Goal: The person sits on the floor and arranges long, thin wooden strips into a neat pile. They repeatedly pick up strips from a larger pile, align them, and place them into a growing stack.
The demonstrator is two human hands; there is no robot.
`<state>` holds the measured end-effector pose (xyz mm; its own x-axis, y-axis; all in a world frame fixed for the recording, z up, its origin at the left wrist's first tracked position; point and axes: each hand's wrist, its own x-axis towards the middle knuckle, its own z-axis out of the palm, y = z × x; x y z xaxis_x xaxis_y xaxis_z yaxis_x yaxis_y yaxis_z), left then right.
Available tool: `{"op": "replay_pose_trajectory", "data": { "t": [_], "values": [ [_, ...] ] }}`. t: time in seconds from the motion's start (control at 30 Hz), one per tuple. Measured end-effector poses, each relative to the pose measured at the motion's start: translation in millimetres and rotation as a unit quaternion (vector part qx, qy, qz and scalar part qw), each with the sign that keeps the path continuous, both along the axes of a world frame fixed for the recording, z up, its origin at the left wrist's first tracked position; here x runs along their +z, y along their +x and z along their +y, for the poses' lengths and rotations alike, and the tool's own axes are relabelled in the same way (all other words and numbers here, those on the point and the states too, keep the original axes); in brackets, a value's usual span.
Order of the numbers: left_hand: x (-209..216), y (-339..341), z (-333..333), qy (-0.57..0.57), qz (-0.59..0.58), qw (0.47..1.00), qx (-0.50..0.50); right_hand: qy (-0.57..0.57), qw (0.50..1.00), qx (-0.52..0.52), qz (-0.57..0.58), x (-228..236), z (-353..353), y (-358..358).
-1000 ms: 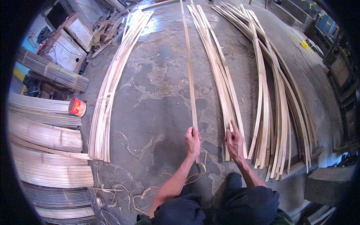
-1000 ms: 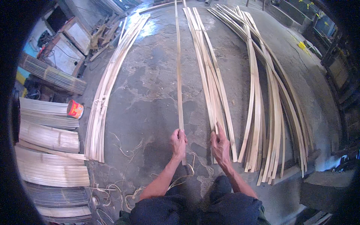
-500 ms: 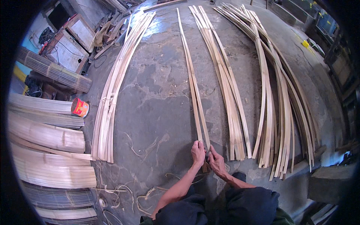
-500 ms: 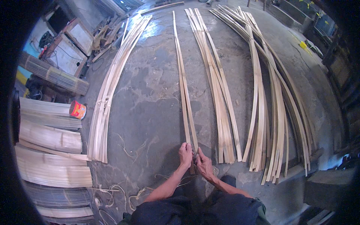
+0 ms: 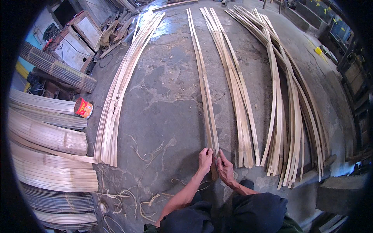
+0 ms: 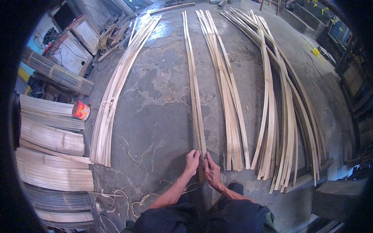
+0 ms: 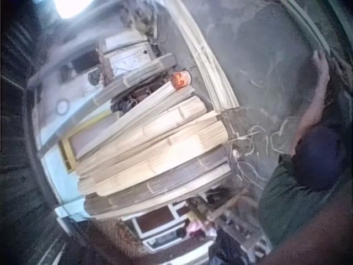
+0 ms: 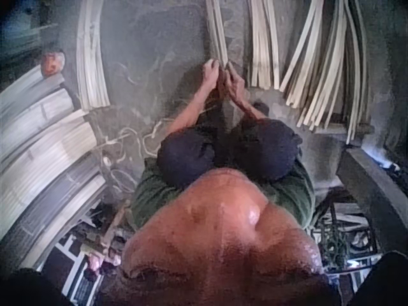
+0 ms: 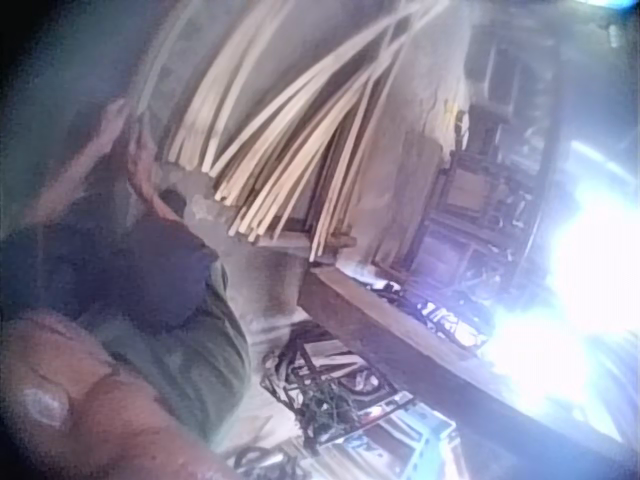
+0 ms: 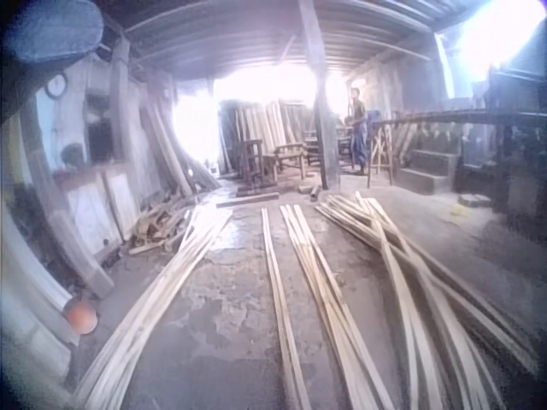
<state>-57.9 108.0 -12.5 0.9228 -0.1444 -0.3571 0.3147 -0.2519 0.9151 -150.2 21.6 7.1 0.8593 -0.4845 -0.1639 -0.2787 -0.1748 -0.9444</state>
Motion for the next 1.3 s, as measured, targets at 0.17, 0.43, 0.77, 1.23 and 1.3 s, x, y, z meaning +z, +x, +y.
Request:
{"op": "replay_pose_trajectory", "data": {
  "t": [0.17,0.43,0.77,1.23,1.3],
  "values": [
    [2.9,-4.4,0.4,-0.026,-0.008,1.0,0.015,-0.029,0.997,0.044,0.058,5.7,-2.6,0.1],
    [4.7,-3.1,7.4,0.004,-0.01,1.0,-0.028,-0.051,0.994,0.092,0.025,-7.4,-5.5,-0.6],
    [-3.5,-1.9,7.9,0.02,0.001,0.998,-0.061,-0.052,0.992,0.111,0.005,-5.9,-29.0,-8.2],
    [32.2,10.7,14.1,0.303,-0.125,0.923,-0.201,-0.302,0.953,-0.01,0.018,22.7,-123.3,23.2],
    [52.8,15.6,16.5,0.35,-0.076,0.905,-0.23,-0.197,0.972,-0.033,0.123,51.4,-117.2,26.9]
  ]
}}
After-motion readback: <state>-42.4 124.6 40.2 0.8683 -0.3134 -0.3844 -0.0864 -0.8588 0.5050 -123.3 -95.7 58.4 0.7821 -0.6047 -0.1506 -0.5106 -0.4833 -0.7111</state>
